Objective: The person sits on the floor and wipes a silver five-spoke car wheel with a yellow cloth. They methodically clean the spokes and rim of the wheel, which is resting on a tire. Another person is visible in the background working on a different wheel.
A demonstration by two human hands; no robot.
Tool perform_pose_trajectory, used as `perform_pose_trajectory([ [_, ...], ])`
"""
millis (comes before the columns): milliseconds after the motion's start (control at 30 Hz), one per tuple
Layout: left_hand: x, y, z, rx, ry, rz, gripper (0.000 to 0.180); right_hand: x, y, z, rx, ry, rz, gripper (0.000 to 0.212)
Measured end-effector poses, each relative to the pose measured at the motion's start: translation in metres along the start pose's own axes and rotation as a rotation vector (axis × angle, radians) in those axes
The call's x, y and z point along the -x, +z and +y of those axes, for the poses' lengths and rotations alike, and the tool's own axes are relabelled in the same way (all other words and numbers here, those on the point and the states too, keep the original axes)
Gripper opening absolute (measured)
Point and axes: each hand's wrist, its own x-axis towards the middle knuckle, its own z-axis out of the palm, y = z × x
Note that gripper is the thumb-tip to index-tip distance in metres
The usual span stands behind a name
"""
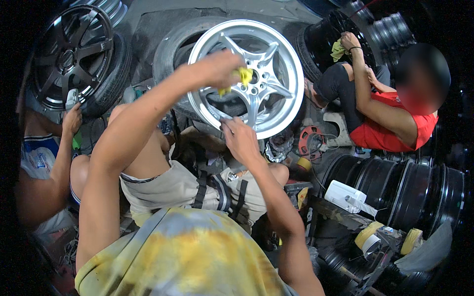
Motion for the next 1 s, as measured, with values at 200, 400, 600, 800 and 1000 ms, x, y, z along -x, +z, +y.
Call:
perform_pose_trajectory([
  [200, 0.047, 0.125, 0.02, -0.318, 0.162, -0.43, 0.028, 0.038, -0.095, 0.073, 0.473, 0.086, -0.226, 0.022],
  [400, 0.049, 0.146, 0.069, -0.283, 0.386, -0.263, 0.029, 0.027, -0.083, 0.101, 0.441, -0.137, -0.236, 0.018],
  [600, 0.025, 0.127, 0.056, -0.086, 0.307, -0.414, 0.027, -0.007, -0.113, 0.135, 0.674, -0.116, -0.175, 0.02],
  [800, 0.006, 0.042, 0.055, 0.041, 0.115, -0.44, 0.035, -0.006, -0.091, 0.133, 0.502, -0.316, -0.262, 0.021],
  [1000, 0.004, -0.031, -0.004, -0.056, 0.049, 0.169, 0.035, -0.034, -0.102, 0.168, 0.984, -0.147, -0.414, 0.018],
])
